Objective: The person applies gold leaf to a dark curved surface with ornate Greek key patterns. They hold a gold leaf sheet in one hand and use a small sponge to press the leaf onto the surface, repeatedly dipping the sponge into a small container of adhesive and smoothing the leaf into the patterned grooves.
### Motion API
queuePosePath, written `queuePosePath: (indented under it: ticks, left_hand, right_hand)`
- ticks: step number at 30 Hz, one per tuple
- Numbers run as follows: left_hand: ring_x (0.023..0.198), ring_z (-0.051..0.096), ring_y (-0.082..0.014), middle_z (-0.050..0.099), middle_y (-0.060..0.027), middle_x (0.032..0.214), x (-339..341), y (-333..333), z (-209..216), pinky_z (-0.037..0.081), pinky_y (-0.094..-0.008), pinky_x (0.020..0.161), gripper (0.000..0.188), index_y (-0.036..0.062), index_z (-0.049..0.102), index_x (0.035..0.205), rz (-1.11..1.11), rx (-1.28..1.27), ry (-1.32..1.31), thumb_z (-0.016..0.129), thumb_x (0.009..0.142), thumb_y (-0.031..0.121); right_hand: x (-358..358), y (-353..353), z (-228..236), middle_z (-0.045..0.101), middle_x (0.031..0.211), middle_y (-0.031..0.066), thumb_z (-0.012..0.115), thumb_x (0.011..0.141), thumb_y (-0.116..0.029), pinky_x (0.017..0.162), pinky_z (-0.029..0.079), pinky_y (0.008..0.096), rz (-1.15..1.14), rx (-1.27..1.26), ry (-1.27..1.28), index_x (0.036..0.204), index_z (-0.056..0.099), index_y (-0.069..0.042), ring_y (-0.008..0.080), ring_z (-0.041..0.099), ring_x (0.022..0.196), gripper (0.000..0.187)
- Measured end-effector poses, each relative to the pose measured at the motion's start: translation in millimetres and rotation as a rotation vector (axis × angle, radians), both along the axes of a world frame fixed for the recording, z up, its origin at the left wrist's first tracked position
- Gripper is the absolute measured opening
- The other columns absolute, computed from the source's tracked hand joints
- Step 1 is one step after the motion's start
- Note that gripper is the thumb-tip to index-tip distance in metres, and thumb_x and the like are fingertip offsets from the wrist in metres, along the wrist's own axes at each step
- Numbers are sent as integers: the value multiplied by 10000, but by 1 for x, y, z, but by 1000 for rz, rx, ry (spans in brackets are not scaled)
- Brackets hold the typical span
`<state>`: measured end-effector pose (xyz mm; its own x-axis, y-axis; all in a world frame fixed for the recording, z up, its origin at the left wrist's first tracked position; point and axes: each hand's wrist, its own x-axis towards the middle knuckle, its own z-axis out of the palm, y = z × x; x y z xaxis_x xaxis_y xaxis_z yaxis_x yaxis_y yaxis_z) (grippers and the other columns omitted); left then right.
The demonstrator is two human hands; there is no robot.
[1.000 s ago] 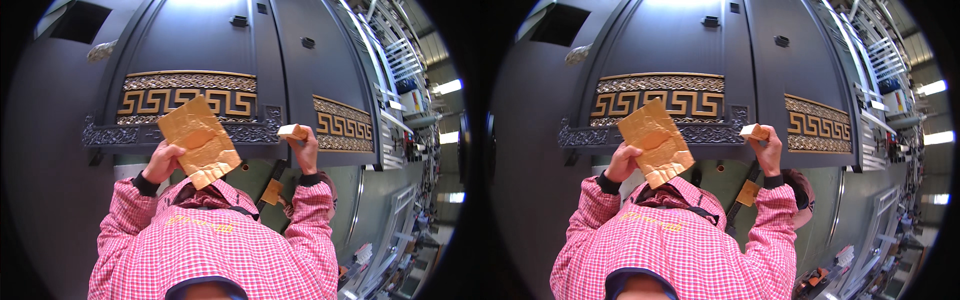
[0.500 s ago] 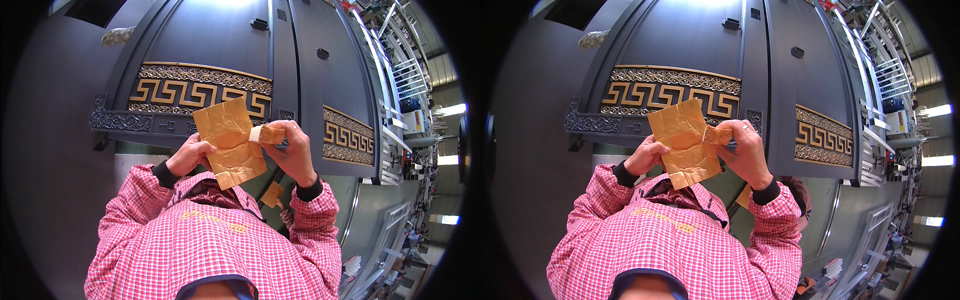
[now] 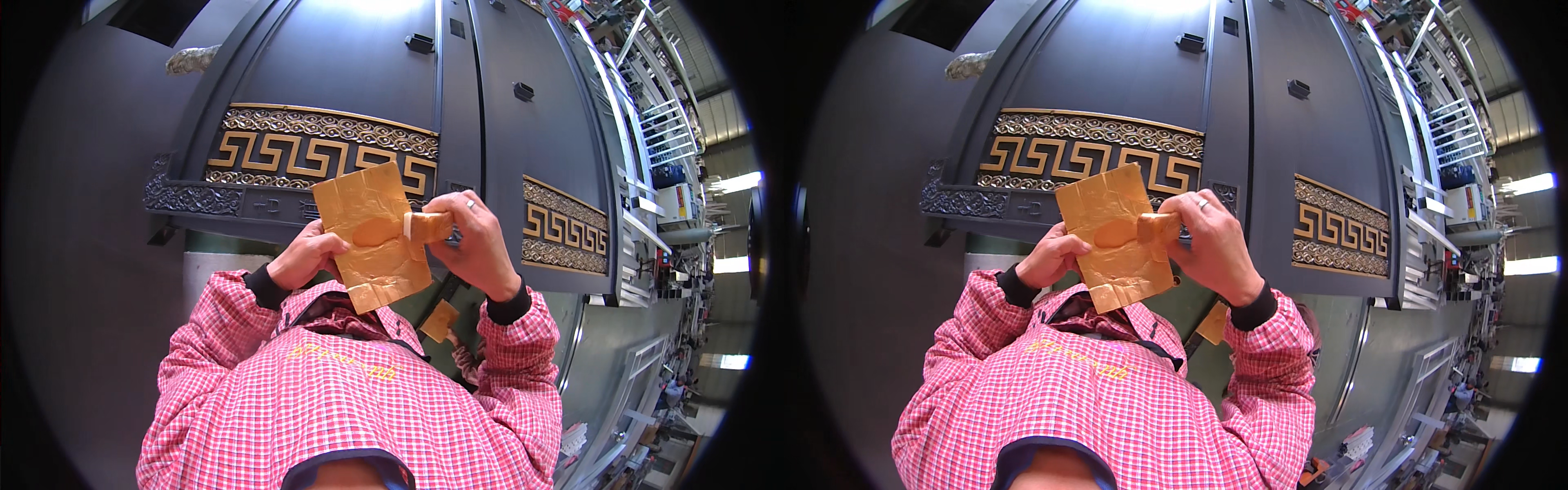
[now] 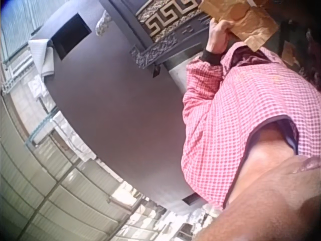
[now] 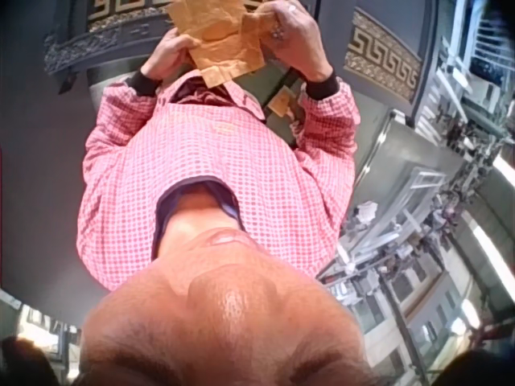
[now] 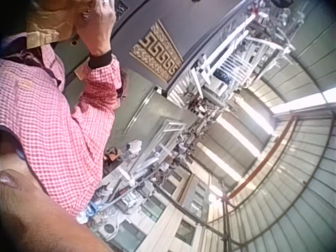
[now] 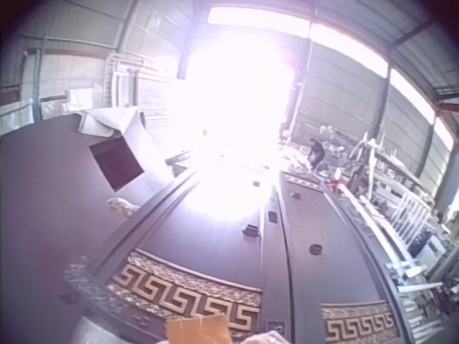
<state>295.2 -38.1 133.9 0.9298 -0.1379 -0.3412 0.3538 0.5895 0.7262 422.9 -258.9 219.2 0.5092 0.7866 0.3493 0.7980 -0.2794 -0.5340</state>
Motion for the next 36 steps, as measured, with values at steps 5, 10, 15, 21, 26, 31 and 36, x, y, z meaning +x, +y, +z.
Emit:
queuePosePath:
  ticks: [5,10,15,21,26,31,36]
  left_hand:
    - [884,659,-236,588,-138,1096,-4,-1,7,596,-357,639,452,-29,412,1229,136,-8,37,498,794,55]
    - [846,670,-243,586,-145,1099,-9,2,-1,593,-362,556,472,-22,386,1247,202,20,32,483,795,74]
    - [886,656,-244,580,-144,1115,-17,0,2,578,-357,659,479,-23,393,1254,283,52,59,476,790,63]
    - [825,677,-242,604,-150,1053,-18,-6,-2,596,-349,606,441,-38,406,1221,386,60,65,474,796,57]
    - [834,677,-253,591,-159,1085,-16,-9,-1,599,-365,623,455,-37,387,1235,416,67,74,477,800,63]
    - [843,675,-269,584,-164,1095,-15,-10,2,600,-382,620,463,-36,377,1242,411,57,55,474,801,66]
    - [843,675,-271,584,-167,1093,-13,-11,2,601,-388,613,469,-34,370,1247,408,70,64,470,799,66]
  right_hand:
    - [59,-37,-20,646,885,98,717,733,-27,724,509,291,-287,206,76,952,591,-55,199,646,816,254]
    - [123,-82,-99,668,867,72,714,738,-17,711,520,266,-391,244,285,963,591,-44,117,642,801,257]
    - [139,-68,-147,666,870,89,734,689,-6,727,527,300,-424,148,298,951,598,-49,179,659,821,298]
    - [150,-53,-170,645,892,106,731,674,17,751,527,318,-373,117,323,954,589,-54,224,649,845,322]
    - [160,-56,-179,638,871,110,731,670,10,744,523,326,-396,11,222,952,587,-51,244,640,845,322]
    - [162,-62,-172,633,874,124,731,660,1,743,517,343,-397,123,326,949,592,-59,273,633,831,327]
    - [161,-54,-182,633,870,122,730,660,2,748,517,339,-359,66,307,951,593,-58,265,632,831,327]
